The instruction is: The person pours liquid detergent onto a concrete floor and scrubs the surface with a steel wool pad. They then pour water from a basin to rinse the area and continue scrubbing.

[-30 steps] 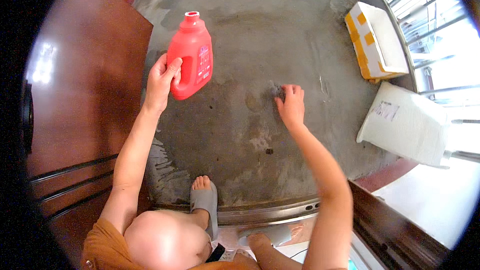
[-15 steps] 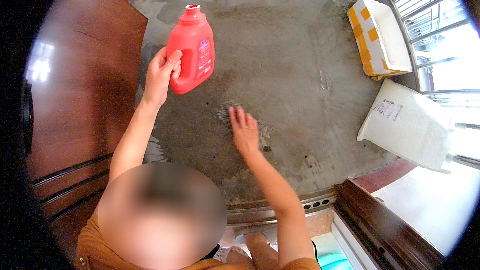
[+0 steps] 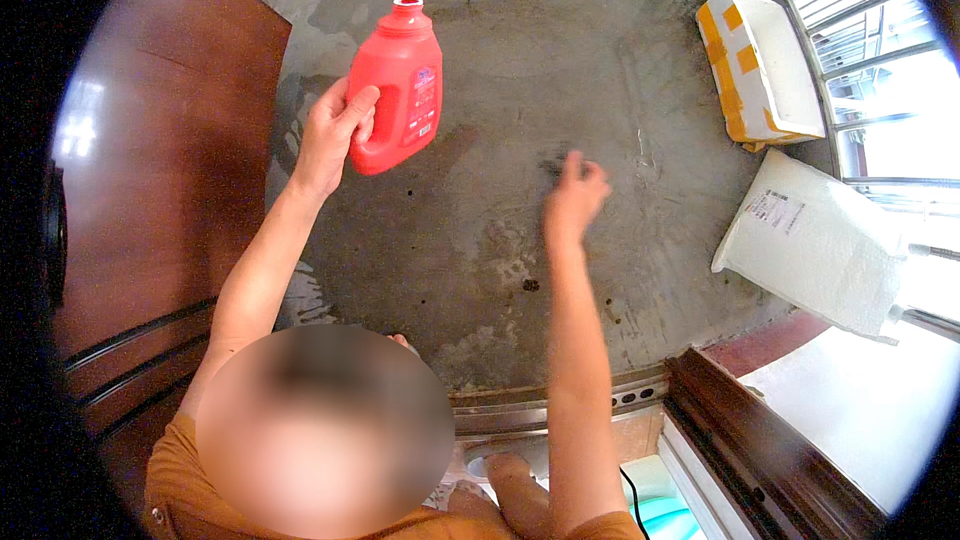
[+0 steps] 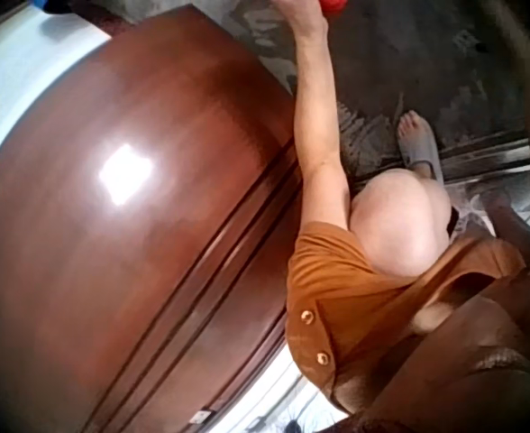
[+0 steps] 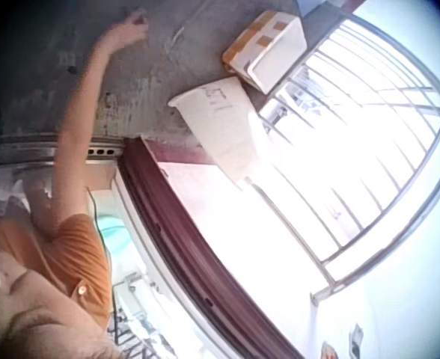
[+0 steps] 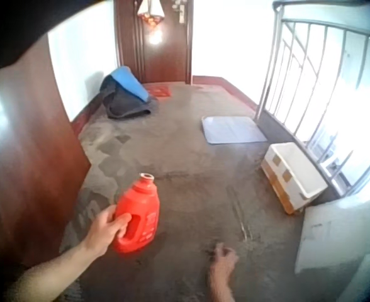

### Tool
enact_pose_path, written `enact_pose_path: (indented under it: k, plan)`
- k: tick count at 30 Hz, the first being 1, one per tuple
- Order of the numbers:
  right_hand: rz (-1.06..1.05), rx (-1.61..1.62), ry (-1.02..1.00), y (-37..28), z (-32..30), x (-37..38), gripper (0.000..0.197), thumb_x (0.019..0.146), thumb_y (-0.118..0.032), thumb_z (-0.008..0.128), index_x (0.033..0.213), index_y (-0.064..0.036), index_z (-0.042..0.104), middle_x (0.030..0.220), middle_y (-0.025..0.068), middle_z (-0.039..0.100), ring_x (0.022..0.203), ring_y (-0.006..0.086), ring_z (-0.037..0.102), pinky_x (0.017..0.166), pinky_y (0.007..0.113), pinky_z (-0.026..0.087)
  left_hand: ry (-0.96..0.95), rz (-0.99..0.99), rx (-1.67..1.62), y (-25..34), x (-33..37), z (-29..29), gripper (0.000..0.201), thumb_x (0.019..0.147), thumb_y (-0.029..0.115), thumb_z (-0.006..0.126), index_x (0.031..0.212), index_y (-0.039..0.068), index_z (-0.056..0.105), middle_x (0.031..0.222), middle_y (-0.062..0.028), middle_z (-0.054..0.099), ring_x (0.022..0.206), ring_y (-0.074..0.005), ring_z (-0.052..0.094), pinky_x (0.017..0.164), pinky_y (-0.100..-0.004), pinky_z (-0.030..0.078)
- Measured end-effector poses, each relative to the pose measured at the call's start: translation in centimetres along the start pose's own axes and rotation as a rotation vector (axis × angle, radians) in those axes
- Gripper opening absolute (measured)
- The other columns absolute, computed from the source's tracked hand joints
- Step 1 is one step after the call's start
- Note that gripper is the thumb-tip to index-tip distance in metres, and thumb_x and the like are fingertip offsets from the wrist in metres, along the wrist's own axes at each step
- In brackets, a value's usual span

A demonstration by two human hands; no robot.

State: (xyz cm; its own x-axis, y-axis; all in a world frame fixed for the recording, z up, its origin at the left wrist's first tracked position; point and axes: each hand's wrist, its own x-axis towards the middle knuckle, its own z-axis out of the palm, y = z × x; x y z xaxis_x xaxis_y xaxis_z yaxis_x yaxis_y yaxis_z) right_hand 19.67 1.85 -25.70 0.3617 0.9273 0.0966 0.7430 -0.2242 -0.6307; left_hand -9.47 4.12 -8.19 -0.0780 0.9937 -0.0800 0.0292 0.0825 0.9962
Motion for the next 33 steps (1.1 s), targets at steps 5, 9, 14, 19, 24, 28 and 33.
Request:
enact_pose_path:
  k: [5, 9, 14, 19, 24, 28, 33]
  plan:
    - [-0.483, -0.24, -0.282, -7.1, 3.9, -9.4, 0.045, 0.081, -0.005, 0.05, 0.125, -0.0091, 0.051, 0.117, 0.0149, 0.05, 0.097, 0.031, 0.05, 0.078, 0.039, 0.045, -0.035, 0.002, -0.012, -0.8, 0.1, 0.5, 0.025, 0.09, 0.032, 0.062, 0.086, 0.008, 0.055, 0.062, 0.0062, 0.045, 0.055, -0.0015, 0.038, 0.052, -0.0197, 0.031]
    - [-0.739, -0.39, -0.35, -4.6, 1.9, -15.8, 0.056, 0.08, -0.01, 0.051, 0.135, -0.0118, 0.043, 0.129, 0.0101, 0.044, 0.1, 0.0257, 0.049, 0.082, 0.035, 0.042, -0.056, 0.011, 0.037, -1.7, -0.5, 0.8, 0.024, 0.09, 0.03, 0.062, 0.086, 0.008, 0.055, 0.062, 0.0064, 0.045, 0.054, -0.0013, 0.037, 0.052, -0.02, 0.031]
    - [-0.624, -0.471, -0.238, 4.8, -4.2, -10.0, 0.06, 0.08, -0.005, 0.05, 0.138, -0.0188, 0.04, 0.133, 0.0094, 0.042, 0.107, 0.0285, 0.047, 0.088, 0.042, 0.039, -0.065, -0.034, 0.093, -2.2, -0.9, 0.5, 0.024, 0.089, 0.03, 0.062, 0.087, 0.007, 0.055, 0.062, 0.0067, 0.045, 0.054, -0.0012, 0.037, 0.052, -0.02, 0.031]
    - [-0.366, -0.582, -0.036, 10.7, -7.8, -2.3, 0.058, 0.079, -0.002, 0.051, 0.134, -0.0198, 0.046, 0.128, 0.0116, 0.045, 0.106, 0.0318, 0.046, 0.086, 0.043, 0.04, -0.081, -0.063, 0.095, -2.3, -0.3, 1.7, 0.024, 0.09, 0.03, 0.062, 0.087, 0.007, 0.055, 0.062, 0.0066, 0.044, 0.054, -0.0014, 0.036, 0.052, -0.0199, 0.03]
    - [-0.019, -0.577, 0.155, 10.2, -5.0, 3.7, 0.052, 0.081, -0.003, 0.051, 0.13, -0.0186, 0.048, 0.124, 0.0139, 0.047, 0.105, 0.034, 0.047, 0.082, 0.044, 0.043, -0.102, -0.058, -0.018, -2.8, 0.1, 4.5, 0.025, 0.09, 0.031, 0.061, 0.087, 0.007, 0.056, 0.063, 0.0061, 0.044, 0.055, -0.0019, 0.037, 0.052, -0.0195, 0.03]
    - [-0.242, -0.451, -0.005, 3.9, -0.4, 1.9, 0.051, 0.081, -0.004, 0.051, 0.13, -0.0165, 0.048, 0.123, 0.0136, 0.048, 0.104, 0.0339, 0.048, 0.08, 0.044, 0.043, -0.099, -0.054, -0.079, -2.6, 0.8, 6.5, 0.025, 0.09, 0.031, 0.062, 0.087, 0.007, 0.056, 0.065, 0.0056, 0.046, 0.054, -0.0026, 0.038, 0.052, -0.0194, 0.031]
    - [-0.523, -0.31, -0.202, -1.4, 1.2, -8.0, 0.054, 0.077, -0.007, 0.054, 0.13, -0.0119, 0.046, 0.122, 0.0118, 0.047, 0.098, 0.0296, 0.048, 0.077, 0.041, 0.042, -0.085, -0.047, -0.104, -2.6, 0.9, 7.6, 0.023, 0.091, 0.031, 0.06, 0.091, 0.008, 0.055, 0.067, 0.0068, 0.041, 0.055, -0.0026, 0.036, 0.053, -0.0188, 0.031]
